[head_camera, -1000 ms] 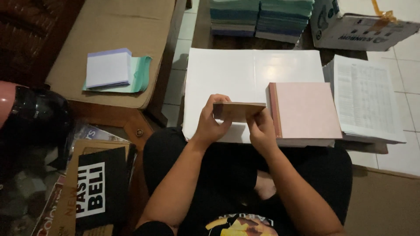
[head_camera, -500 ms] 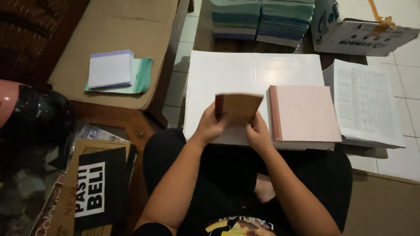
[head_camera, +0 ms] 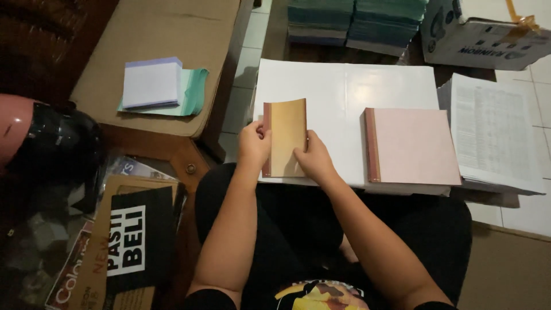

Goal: The person is flipping through the pages of two small paper pads, likely for inspection or counting purposes.

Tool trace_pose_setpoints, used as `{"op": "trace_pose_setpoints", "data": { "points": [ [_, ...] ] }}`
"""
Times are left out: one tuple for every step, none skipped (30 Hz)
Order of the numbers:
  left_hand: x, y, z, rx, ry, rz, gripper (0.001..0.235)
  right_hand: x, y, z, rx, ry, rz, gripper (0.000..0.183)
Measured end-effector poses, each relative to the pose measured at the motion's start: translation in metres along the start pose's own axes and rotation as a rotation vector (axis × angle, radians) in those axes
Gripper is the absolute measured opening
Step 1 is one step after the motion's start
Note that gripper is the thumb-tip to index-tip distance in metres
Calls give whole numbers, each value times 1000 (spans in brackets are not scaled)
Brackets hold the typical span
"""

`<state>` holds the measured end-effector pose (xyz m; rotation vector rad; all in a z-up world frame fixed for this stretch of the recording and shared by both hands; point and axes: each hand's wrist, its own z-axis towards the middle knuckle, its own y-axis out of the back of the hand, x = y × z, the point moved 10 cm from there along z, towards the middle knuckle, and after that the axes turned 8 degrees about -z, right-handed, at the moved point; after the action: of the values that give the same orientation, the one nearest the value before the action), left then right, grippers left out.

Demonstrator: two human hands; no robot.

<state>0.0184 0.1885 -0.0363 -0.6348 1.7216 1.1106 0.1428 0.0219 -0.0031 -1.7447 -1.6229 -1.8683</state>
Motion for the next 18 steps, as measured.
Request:
{"op": "trace_pose_setpoints", "data": {
  "points": [
    [-3, 1, -2, -1, 1, -1, 33, 7, 2, -5, 1, 1, -2, 49],
    [-8, 1, -3, 2, -11, 68, 34, 13, 6, -10, -18, -17, -41, 56],
    [-13, 2, -6, 6, -22, 138, 35, 19, 10, -16, -35, -36, -81, 64],
    [-14, 2, -7, 5, -19, 137, 35, 26, 11, -21, -32, -35, -83, 64],
    [-18, 2, -8, -2, -50, 138, 34, 33, 12, -25, -34, -30, -138, 66],
    [-23, 1, -9, -9, -81, 138, 33, 40, 14, -29, -36, -24, -193, 68],
    [-27, 2, -12, -8, -82, 138, 33, 43, 15, -32, -37, -25, -193, 68],
    [-33, 3, -15, -14, -105, 157, 32, 46, 17, -35, -35, -29, -246, 67],
    [-40, 4, -17, -20, -131, 176, 32, 48, 18, -37, -35, -32, -298, 67],
    [-43, 4, -19, -20, -133, 176, 32, 46, 18, -37, -37, -32, -297, 67],
    [-44, 3, -20, -14, -129, 203, 31, 46, 18, -36, -36, -18, -309, 68],
    [-46, 3, -21, -9, -126, 230, 30, 45, 17, -35, -36, -5, -321, 69],
    [-44, 1, -20, -7, -127, 231, 30, 44, 18, -36, -38, -6, -319, 69],
    [-44, 0, -19, -11, -141, 251, 30, 45, 18, -36, -41, 6, -326, 68],
    [-44, -3, -19, -12, -156, 271, 30, 44, 19, -38, -46, 16, -332, 67],
    [-43, -4, -21, -6, -159, 272, 30, 35, 21, -38, -49, 11, -330, 67],
    [-43, -4, -22, -7, -157, 267, 30, 32, 26, -38, -85, 42, -386, 65],
    [-43, -4, -22, -7, -155, 261, 30, 29, 31, -38, -121, 73, -442, 64]
  ]
}}
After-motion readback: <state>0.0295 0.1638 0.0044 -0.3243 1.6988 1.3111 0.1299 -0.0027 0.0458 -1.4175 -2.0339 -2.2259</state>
